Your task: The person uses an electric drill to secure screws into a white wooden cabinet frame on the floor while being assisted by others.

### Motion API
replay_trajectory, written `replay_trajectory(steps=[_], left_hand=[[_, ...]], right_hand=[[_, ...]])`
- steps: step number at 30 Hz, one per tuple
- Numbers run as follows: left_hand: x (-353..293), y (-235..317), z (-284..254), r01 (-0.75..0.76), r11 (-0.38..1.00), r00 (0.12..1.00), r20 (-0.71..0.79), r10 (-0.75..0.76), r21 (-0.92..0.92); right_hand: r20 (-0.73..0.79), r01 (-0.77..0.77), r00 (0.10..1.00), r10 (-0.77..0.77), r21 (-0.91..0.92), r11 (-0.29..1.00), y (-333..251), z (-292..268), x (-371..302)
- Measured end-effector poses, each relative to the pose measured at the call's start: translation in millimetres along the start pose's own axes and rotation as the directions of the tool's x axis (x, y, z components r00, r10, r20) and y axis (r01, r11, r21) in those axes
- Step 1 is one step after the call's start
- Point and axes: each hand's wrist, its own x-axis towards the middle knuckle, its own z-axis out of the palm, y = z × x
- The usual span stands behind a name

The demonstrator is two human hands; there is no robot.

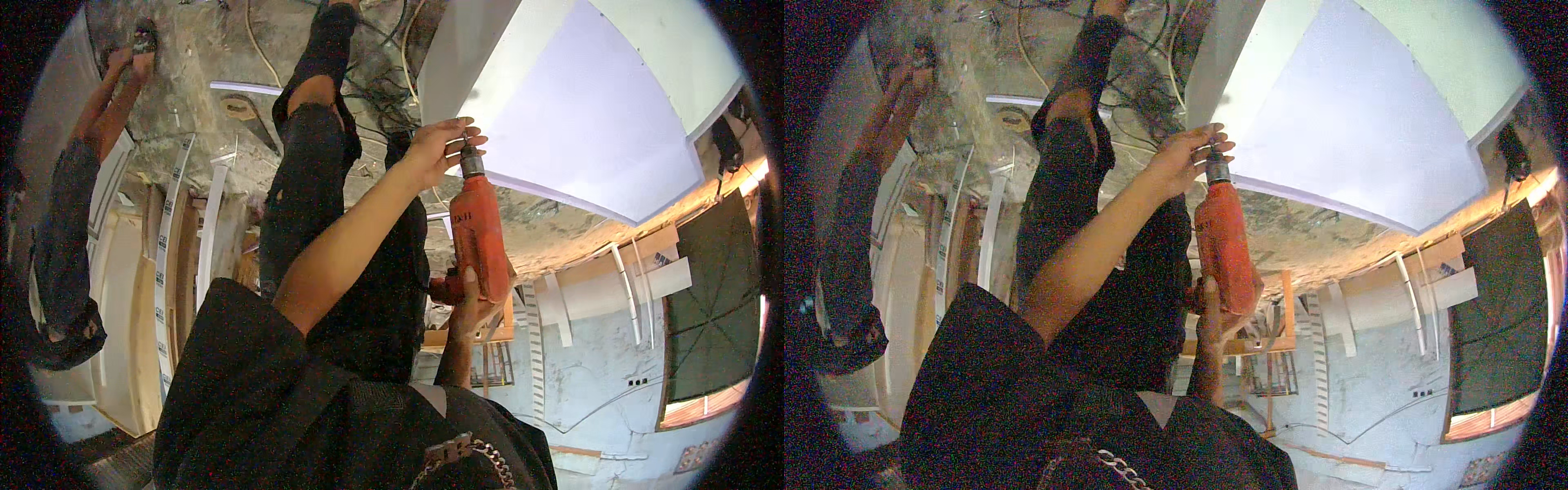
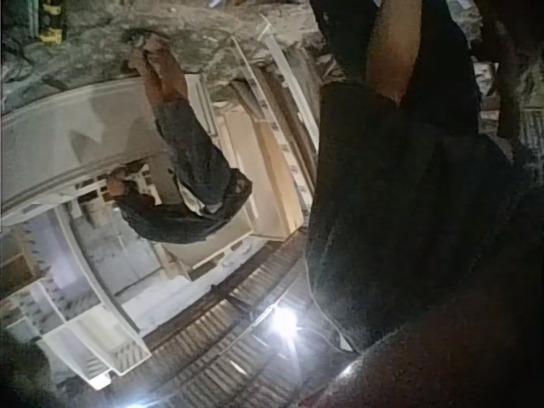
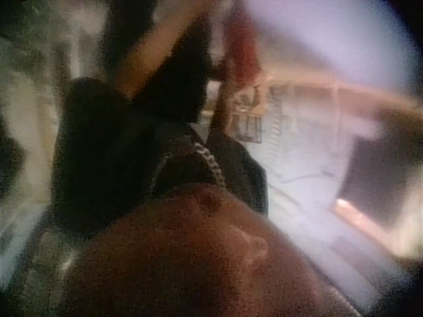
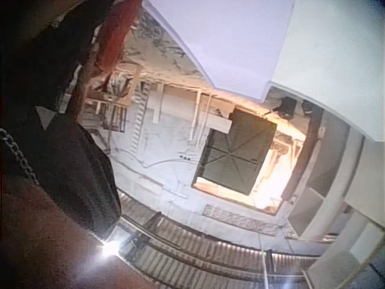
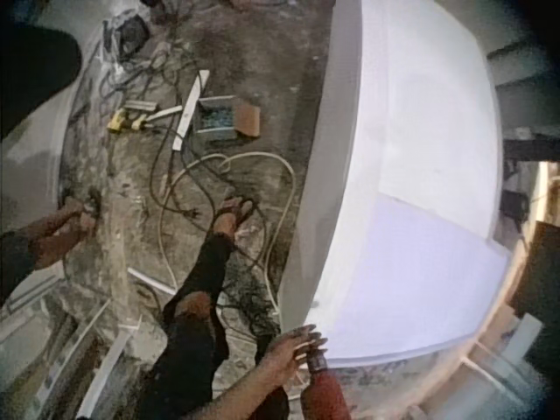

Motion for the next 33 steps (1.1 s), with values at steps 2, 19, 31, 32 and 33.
replay_trajectory(steps=[2, 19, 31, 32, 33], left_hand=[[0, 1, -1, 0.007, 1.0, 1.0, 0.003, -0.007, 0.014], [23, 0, -7, 0.017, 0.931, 1.0, -0.006, -0.016, 0.364], [33, 2, -12, 0.011, 0.936, 1.0, -0.005, -0.01, 0.352], [33, 2, -12, 0.007, 0.936, 1.0, -0.003, -0.006, 0.352], [33, 2, -12, 0.001, 0.935, 1.0, 0.0, -0.001, 0.354]], right_hand=[[0.004, -0.029, 1.0, 0.028, 0.009, 1.0, 4, 0, 0], [0.04, 0.222, 0.975, -0.219, -0.092, 0.971, 17, 4, 21], [0.053, 0.129, 0.991, -0.12, -0.22, 0.967, -14, 16, 23], [0.057, 0.138, 0.99, -0.128, -0.244, 0.96, -10, 14, 25], [0.058, 0.22, 0.976, -0.212, -0.248, 0.943, -5, 14, 28]])
